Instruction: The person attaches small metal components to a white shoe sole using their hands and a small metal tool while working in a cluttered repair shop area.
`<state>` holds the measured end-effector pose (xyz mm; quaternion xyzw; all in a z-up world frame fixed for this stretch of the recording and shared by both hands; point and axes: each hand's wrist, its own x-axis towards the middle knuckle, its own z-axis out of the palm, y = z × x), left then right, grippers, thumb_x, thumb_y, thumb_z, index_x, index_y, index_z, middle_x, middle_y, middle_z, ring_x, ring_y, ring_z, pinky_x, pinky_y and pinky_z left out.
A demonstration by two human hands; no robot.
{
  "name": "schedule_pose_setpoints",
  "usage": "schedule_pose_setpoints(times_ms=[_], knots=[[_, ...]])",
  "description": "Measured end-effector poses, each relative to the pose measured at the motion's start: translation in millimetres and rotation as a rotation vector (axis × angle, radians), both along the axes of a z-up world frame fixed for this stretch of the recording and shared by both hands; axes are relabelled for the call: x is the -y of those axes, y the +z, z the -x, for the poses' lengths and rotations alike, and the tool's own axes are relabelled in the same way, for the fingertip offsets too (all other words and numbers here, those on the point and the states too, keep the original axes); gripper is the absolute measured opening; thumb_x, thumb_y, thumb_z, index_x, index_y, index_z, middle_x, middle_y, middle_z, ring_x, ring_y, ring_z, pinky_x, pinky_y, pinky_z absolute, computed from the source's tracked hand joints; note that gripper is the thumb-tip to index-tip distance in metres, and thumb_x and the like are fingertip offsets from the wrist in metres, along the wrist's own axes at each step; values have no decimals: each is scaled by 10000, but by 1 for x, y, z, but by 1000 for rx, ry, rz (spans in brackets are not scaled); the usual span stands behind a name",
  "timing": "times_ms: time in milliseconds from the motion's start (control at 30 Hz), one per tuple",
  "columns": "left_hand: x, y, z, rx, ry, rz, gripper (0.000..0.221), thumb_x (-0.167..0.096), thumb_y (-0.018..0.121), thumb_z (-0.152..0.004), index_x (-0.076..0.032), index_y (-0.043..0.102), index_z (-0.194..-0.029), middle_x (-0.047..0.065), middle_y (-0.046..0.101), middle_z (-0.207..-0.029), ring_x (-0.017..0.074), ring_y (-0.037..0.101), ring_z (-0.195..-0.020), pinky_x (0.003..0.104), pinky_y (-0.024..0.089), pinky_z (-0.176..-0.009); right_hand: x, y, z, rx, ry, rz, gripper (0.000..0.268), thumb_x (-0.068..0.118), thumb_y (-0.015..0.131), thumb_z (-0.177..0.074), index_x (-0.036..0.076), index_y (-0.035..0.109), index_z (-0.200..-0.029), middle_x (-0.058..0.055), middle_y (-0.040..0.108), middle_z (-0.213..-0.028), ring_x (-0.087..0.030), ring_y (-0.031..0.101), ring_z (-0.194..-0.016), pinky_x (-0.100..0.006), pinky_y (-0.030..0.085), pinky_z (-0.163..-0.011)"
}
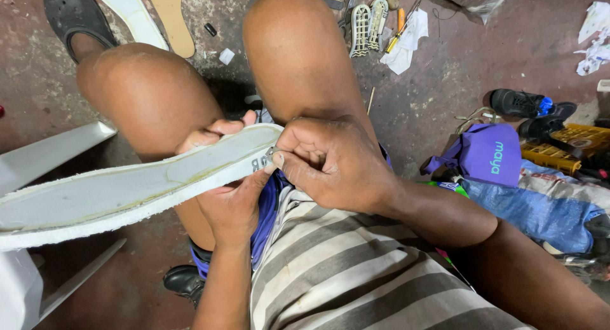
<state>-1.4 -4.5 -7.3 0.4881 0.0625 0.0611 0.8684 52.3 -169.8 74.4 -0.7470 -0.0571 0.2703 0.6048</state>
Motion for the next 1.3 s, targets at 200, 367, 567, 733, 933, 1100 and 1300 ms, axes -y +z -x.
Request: schedule_pose_setpoints(times_ms=[200, 367, 567, 733, 933, 1100, 1300], knots=[[1, -1, -1, 18, 19, -58, 634, 101, 833, -923, -91, 390, -1335, 133, 539, -1315, 266, 566, -1298, 496, 474, -1263, -4, -5, 2, -71, -31, -101, 85, 13, 619, -1038, 10, 579, -963, 57, 515, -691, -2, 464, -619, -219, 359, -528], [2, -2, -1, -10, 67, -100, 640, 85, 842, -909, -103, 387, -1318, 136, 557, -1303, 298, 598, -1340, 487, 493, -1229, -7, -4, 5, -153, -69, -162, 74, 46, 587, -1052, 1, 582, -993, 22, 617, -745, -21, 567, -644, -209, 464, -561], [6, -4, -1, -3, 117, -134, 576, 73, 847, -922, -92, 396, -1241, 129, 579, -1282, 300, 606, -1334, 481, 495, -1233, -11, -3, 11, -188, -109, -248, 97, 82, 575, -1079, -1, 569, -1029, 0, 617, -767, -44, 594, -673, -220, 495, -600], [6, -6, -1, 5, 125, -110, 548, 48, 838, -933, -93, 401, -1232, 130, 590, -1274, 303, 615, -1332, 473, 505, -1215, -12, -4, 14, -159, -111, -226, 106, 96, 575, -1076, 1, 573, -1029, -4, 628, -761, -48, 608, -669, -219, 508, -601], [4, -3, -1, 23, 86, -104, 484, 55, 782, -993, -97, 402, -1252, 142, 576, -1306, 311, 575, -1389, 483, 462, -1247, -10, -6, 12, -150, -115, -253, 87, 81, 581, -1079, 3, 571, -1042, -3, 620, -776, -48, 601, -676, -221, 508, -603], [-1, 6, 1, 106, -47, -45, 335, -53, 686, -1055, -90, 476, -1314, 171, 561, -1421, 308, 493, -1477, 498, 334, -1311, 9, -3, 9, -14, -96, -156, 63, 63, 610, -1060, 2, 592, -1058, -9, 603, -791, -42, 584, -682, -217, 492, -601], [7, 10, -4, 94, -84, 69, 272, -91, 729, -1059, -80, 521, -1234, 180, 587, -1369, 350, 523, -1448, 537, 332, -1312, 41, 0, 6, 195, -193, 3, 85, 99, 577, -1089, 24, 593, -1054, -30, 679, -790, -51, 610, -657, -232, 501, -583]])
